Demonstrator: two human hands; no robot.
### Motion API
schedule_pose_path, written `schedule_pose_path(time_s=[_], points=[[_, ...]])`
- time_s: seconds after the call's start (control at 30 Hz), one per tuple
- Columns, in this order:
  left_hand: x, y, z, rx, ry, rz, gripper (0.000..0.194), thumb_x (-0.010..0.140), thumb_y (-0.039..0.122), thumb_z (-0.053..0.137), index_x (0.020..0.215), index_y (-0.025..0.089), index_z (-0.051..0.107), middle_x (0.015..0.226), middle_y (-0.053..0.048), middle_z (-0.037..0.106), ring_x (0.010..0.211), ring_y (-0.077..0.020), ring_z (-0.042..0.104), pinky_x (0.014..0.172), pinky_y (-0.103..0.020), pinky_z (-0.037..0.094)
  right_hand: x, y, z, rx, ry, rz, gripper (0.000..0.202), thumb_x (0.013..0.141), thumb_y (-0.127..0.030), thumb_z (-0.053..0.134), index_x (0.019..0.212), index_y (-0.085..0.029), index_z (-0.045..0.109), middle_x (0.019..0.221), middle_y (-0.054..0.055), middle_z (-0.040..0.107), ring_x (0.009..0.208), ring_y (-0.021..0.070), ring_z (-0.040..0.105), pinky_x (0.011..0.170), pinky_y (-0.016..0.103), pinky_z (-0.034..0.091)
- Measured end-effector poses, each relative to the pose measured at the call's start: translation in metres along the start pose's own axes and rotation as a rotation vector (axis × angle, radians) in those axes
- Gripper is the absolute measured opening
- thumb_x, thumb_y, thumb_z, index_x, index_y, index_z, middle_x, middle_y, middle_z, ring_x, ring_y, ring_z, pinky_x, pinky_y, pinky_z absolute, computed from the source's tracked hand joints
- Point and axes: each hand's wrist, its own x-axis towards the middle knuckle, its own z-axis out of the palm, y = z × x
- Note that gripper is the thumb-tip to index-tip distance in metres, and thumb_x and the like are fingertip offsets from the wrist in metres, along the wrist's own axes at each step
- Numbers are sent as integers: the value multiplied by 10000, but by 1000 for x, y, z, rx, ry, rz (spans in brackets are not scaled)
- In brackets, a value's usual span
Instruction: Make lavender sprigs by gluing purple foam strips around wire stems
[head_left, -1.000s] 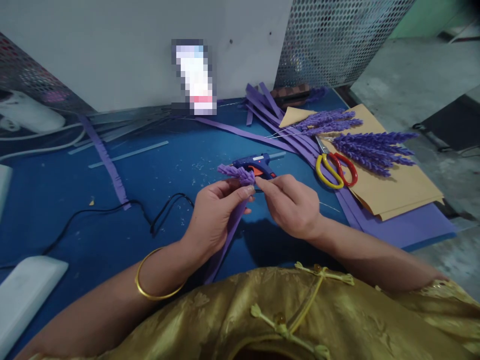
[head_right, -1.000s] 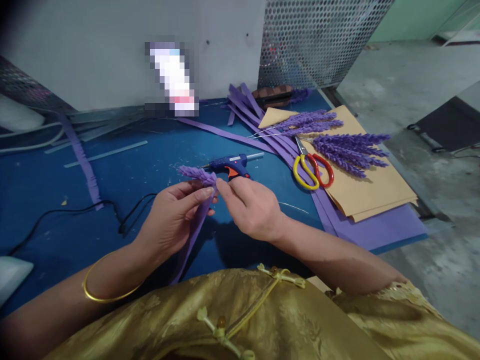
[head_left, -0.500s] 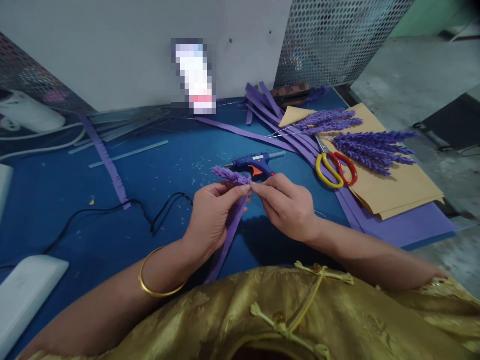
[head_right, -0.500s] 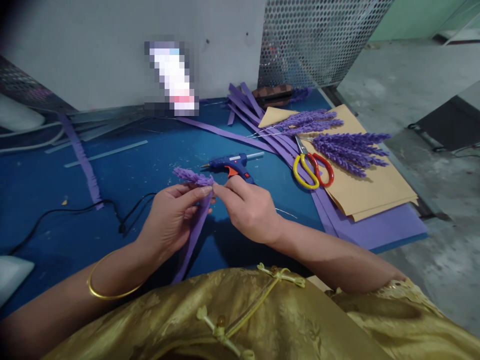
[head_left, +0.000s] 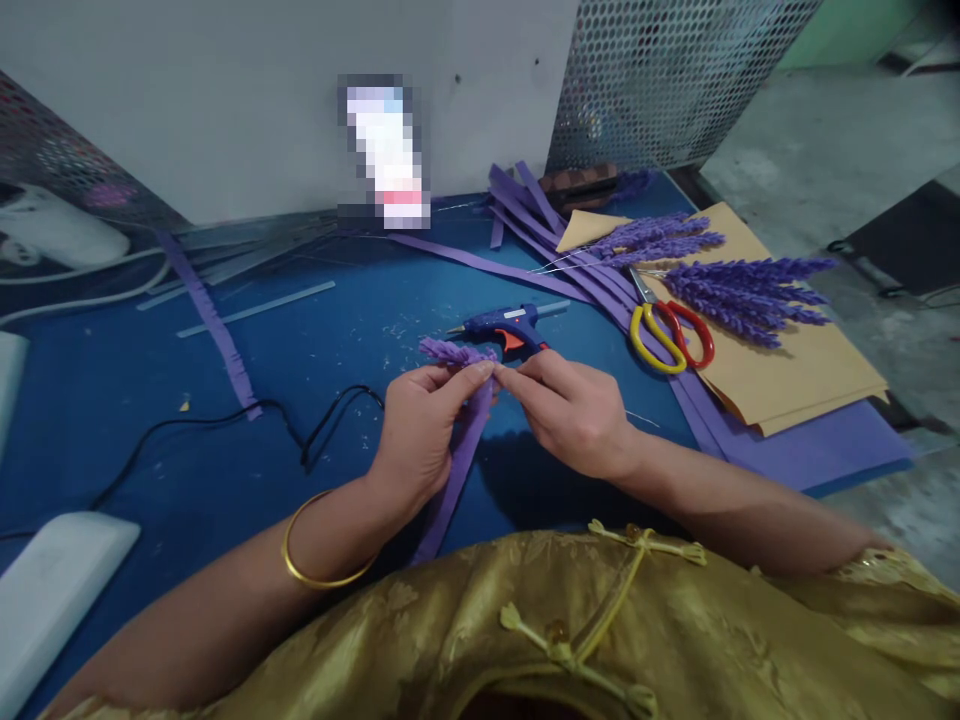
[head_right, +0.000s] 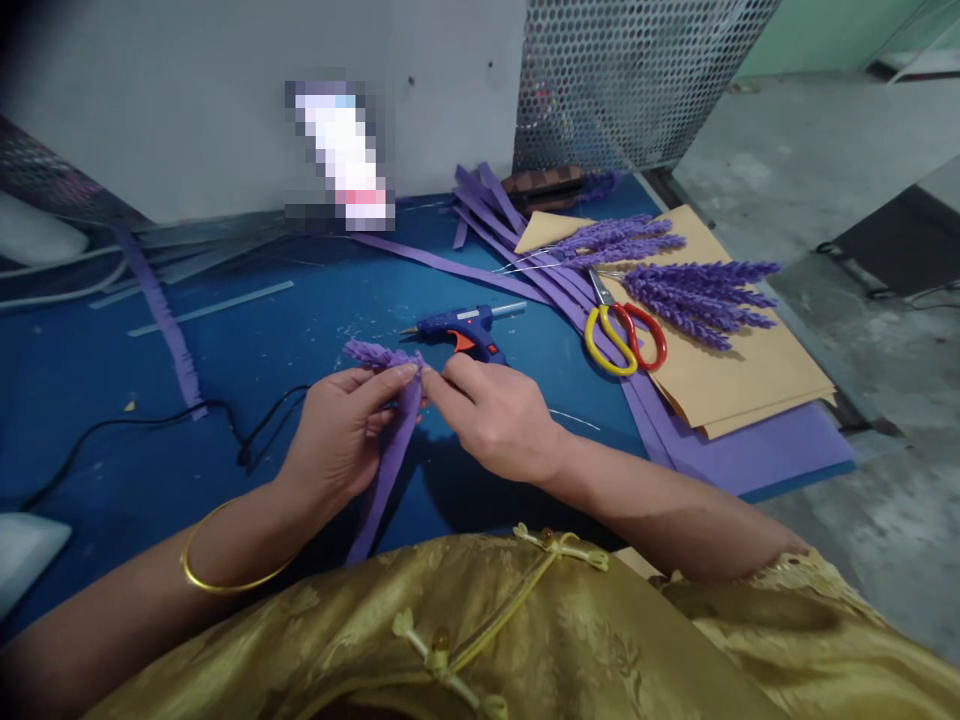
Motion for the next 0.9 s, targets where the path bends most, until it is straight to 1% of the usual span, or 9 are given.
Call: schedule_pose_path(time_s=[0.1,0.2,0.27,0.37,0.53,0.6,0.67,0.77,0.9], points=[[2,1,-1,29,-10,31,208,615,307,845,588,146,716,583,-6,650,544,-98,527,527,-212,393,3,1,-1,89,-1,100,290,962,-105,472,1117,-191,702,846,45,639,693,135,583,585,249,453],[4,0,-2,57,-21,42,180,641,299,828,611,149,732,603,-5,661,554,-98,530,529,-211,384,7,1,-3,295,13,273,219,932,-109,532,1070,-185,685,839,34,645,733,133,615,637,237,490],[4,-2,-3,81,-21,57,170,658,300,823,617,160,737,596,8,654,542,-92,514,528,-209,377,10,2,-4,438,17,354,203,913,-102,556,1046,-175,690,832,33,643,730,132,619,647,241,501],[4,-5,-5,133,-38,91,177,691,321,813,624,171,746,590,14,654,532,-88,500,525,-208,372,11,4,-5,542,6,388,198,910,-95,562,993,-171,725,846,44,646,719,126,624,640,245,502],[6,-5,-7,181,-91,90,169,716,329,796,674,166,779,636,-18,706,566,-115,550,554,-220,404,12,5,-4,581,20,386,210,903,-83,563,924,-176,750,815,31,647,726,118,633,663,249,514],[6,-4,-7,176,-107,97,168,721,335,795,691,169,789,658,-20,718,572,-114,551,564,-219,409,13,6,-3,653,19,477,185,878,-90,590,912,-173,751,822,26,654,676,106,633,621,238,514],[7,-3,-8,170,-123,116,173,725,351,797,729,178,804,686,-17,729,592,-114,557,585,-216,419,14,7,-3,776,-8,631,122,853,-129,636,900,-162,744,822,21,668,591,91,623,556,226,508],[8,-3,-9,210,-153,147,190,746,366,785,789,184,819,715,-14,734,646,-126,579,622,-216,435,18,8,-4,958,-56,825,72,817,-207,699,840,-144,725,723,3,677,512,89,606,511,221,506],[8,-2,-11,275,-170,148,177,751,350,782,794,182,817,715,-10,722,646,-133,576,602,-225,458,22,8,-8,1053,-74,912,67,761,-212,740,774,-146,732,668,-6,672,499,89,601,509,222,509]])
